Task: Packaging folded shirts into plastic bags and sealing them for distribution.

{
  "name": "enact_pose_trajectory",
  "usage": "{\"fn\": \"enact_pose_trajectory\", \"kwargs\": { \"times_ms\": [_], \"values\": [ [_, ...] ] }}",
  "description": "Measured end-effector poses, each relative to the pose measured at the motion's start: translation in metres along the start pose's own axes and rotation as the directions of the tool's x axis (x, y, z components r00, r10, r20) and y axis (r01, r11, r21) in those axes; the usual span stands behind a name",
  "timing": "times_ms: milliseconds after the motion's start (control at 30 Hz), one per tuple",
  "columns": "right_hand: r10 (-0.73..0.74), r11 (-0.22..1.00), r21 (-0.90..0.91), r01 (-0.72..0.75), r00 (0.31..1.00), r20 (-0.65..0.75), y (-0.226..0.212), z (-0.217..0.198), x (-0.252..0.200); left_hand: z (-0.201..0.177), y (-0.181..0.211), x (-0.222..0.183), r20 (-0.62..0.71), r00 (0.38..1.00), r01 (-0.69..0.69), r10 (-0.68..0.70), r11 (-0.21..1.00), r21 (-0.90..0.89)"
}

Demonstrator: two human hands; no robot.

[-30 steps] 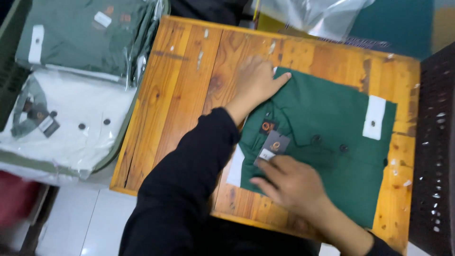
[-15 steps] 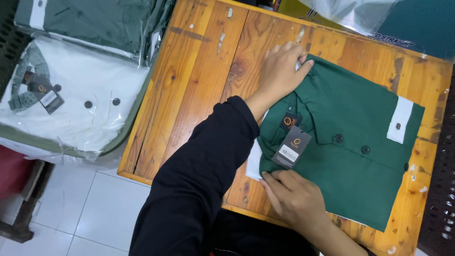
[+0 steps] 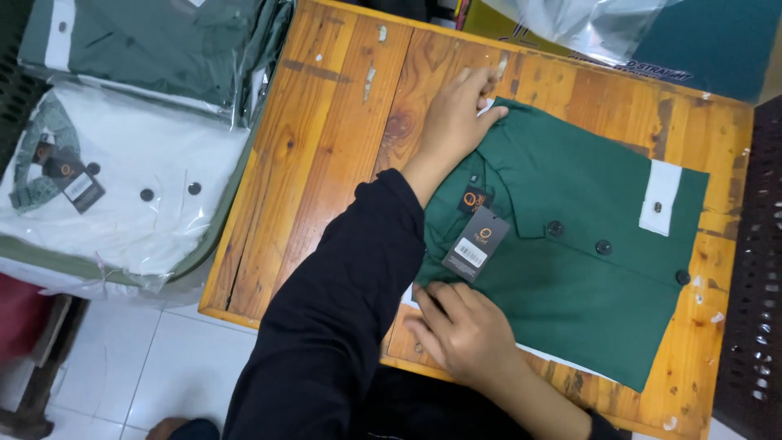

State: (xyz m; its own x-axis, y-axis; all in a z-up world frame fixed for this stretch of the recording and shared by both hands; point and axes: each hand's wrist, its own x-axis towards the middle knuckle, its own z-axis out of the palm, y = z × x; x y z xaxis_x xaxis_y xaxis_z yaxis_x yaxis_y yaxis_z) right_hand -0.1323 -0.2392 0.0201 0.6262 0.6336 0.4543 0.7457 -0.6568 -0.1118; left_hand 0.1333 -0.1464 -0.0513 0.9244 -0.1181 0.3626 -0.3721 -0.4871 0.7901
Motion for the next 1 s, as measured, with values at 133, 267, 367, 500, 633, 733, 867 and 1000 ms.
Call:
{"fn": "enact_pose_trajectory", "kwargs": {
  "times_ms": [133,267,367,500,633,733,867,1000],
  "values": [
    [0.213,0.949,0.241,-0.202,0.977,-0.02,0.034,-0.033,-0.017,-0.008,0.008,-0.001,0.062,0.998,-0.033,0.031,0.999,0.041],
    [0.48,0.874,-0.011,-0.486,0.866,-0.142,0.113,-0.067,-0.047,-0.023,0.035,-0.007,-0.043,0.916,-0.374,0.398,0.89,0.261],
    [0.669,0.722,-0.142,-0.677,0.736,-0.103,0.177,-0.071,-0.061,-0.02,0.061,-0.015,0.243,0.784,-0.62,0.571,0.736,0.273],
    [0.742,0.665,-0.139,-0.734,0.67,0.009,0.226,-0.043,-0.073,0.008,0.049,-0.043,0.47,0.865,-0.413,0.172,0.777,0.475],
    [0.86,0.489,-0.113,-0.865,0.457,0.229,0.215,-0.051,-0.055,-0.008,0.051,-0.039,0.485,0.875,-0.212,-0.015,0.887,0.409],
    [0.875,0.455,-0.136,-0.88,0.413,0.254,0.215,-0.048,-0.059,-0.007,0.045,-0.043,0.473,0.881,-0.222,-0.002,0.881,0.417],
    [0.879,0.457,-0.226,-0.861,0.398,0.261,0.213,-0.05,-0.053,-0.011,0.051,-0.046,0.471,0.882,-0.235,0.009,0.875,0.422],
    [0.903,0.425,-0.482,-0.766,0.323,0.282,0.255,-0.049,-0.046,-0.014,0.048,-0.023,0.467,0.884,-0.24,-0.008,0.85,0.469]
  ]
}}
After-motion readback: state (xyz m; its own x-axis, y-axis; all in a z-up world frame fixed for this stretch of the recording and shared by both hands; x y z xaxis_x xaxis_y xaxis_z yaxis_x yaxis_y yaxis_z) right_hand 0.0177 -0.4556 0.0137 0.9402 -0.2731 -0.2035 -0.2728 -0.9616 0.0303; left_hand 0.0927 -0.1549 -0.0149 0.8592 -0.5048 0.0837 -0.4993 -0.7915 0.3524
